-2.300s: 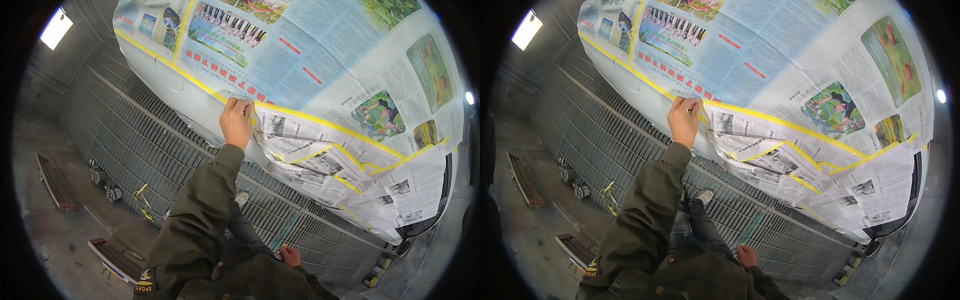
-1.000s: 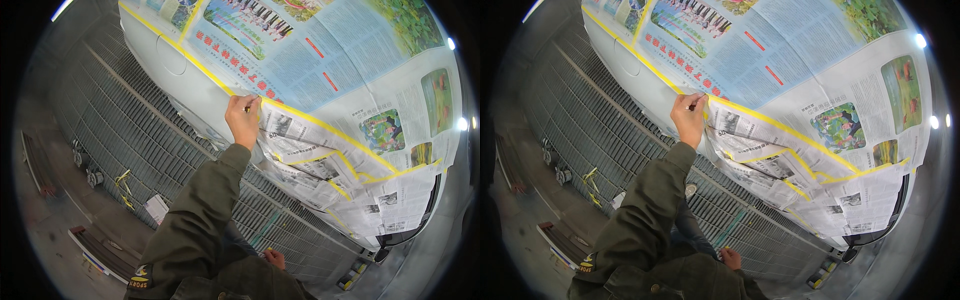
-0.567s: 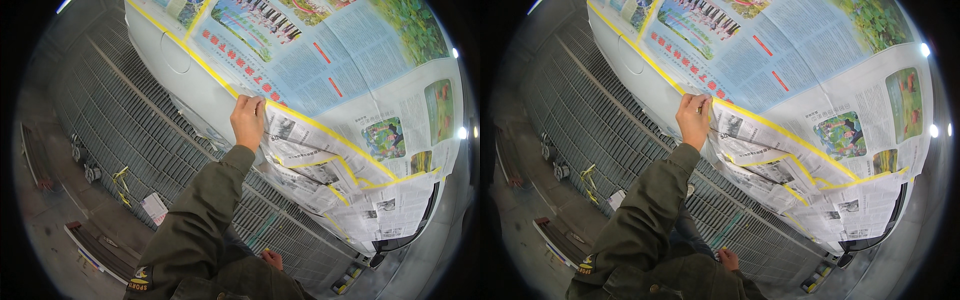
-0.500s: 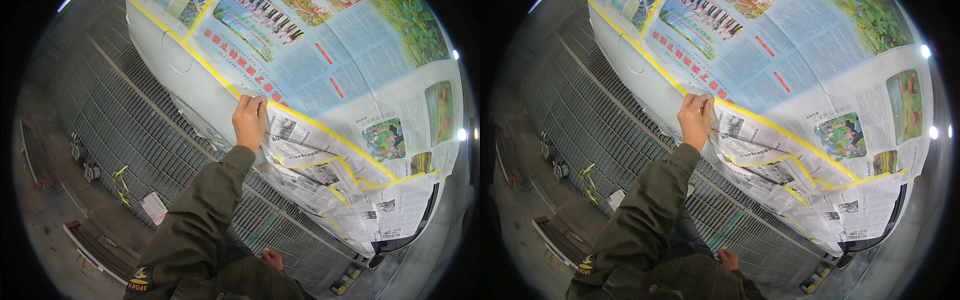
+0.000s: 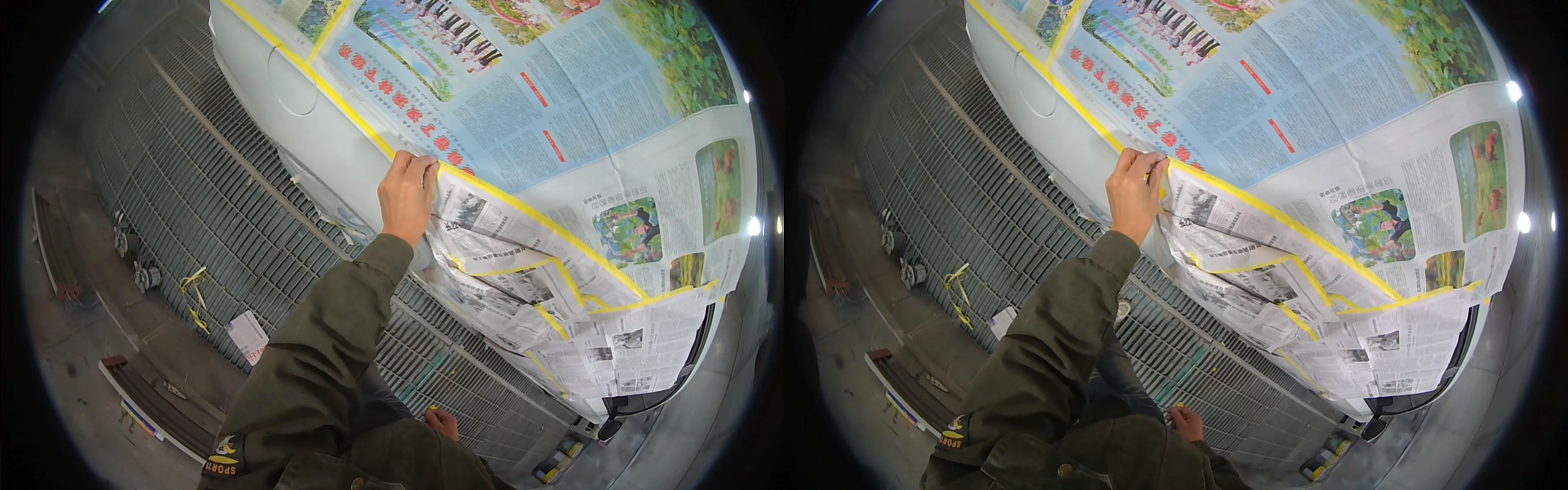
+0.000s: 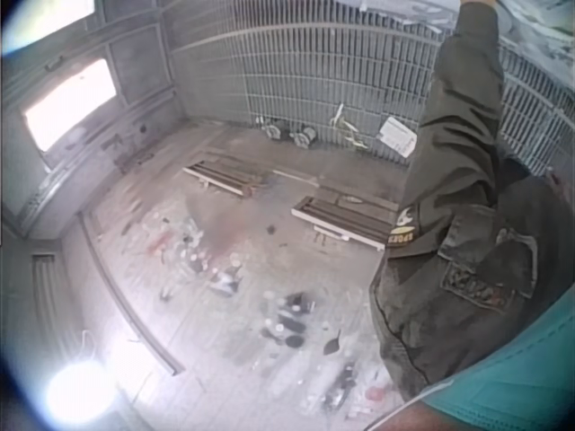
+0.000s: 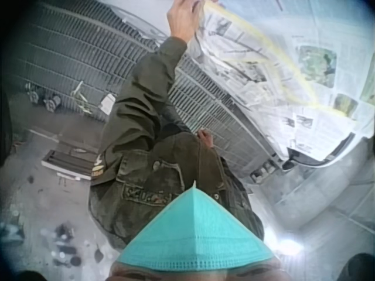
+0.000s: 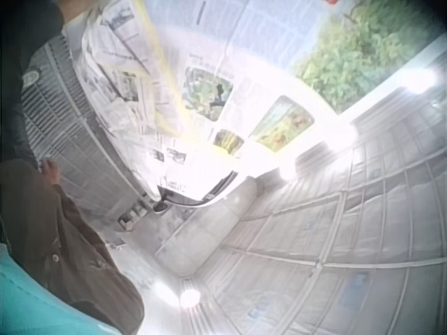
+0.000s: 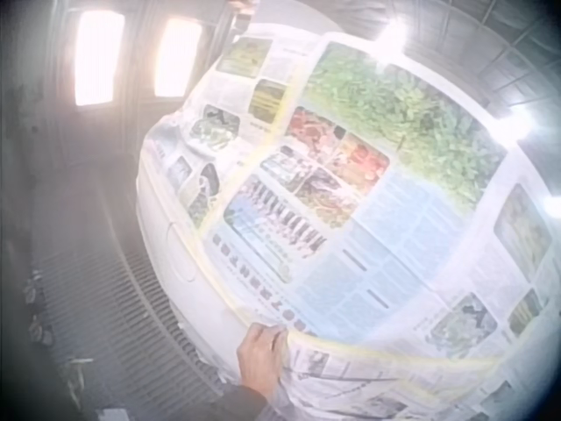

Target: The person applies masking tape and newspaper to a white car door, then mixes paint in a spray gun cup and sprays the door surface inside a paint booth.

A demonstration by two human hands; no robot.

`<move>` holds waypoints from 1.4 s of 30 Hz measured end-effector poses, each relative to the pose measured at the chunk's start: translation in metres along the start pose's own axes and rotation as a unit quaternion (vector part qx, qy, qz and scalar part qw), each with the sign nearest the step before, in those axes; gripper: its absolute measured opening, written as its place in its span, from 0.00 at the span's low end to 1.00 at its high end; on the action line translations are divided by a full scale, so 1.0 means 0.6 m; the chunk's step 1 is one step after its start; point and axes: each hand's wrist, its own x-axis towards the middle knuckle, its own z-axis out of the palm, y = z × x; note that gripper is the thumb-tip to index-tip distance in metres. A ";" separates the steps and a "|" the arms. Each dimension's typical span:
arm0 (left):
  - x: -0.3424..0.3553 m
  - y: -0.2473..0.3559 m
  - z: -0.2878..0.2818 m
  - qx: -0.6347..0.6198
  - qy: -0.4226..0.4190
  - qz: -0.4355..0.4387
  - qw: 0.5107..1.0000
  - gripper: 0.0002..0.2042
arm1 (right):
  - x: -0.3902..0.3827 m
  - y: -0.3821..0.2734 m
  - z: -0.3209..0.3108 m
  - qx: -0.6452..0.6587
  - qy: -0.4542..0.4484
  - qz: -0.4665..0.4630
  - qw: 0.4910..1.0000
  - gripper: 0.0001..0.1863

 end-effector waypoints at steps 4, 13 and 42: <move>0.004 -0.002 -0.005 0.024 -0.023 0.012 0.999 0.04 | 0.007 0.005 0.001 0.003 -0.006 -0.025 1.000 0.16; 0.008 -0.005 -0.007 0.008 -0.035 -0.013 0.999 0.05 | 0.003 0.005 0.002 -0.002 0.002 -0.036 0.999 0.15; -0.126 -0.005 -0.074 -0.012 -0.153 0.015 0.988 0.11 | -0.009 0.002 0.017 -0.010 0.003 -0.060 0.998 0.18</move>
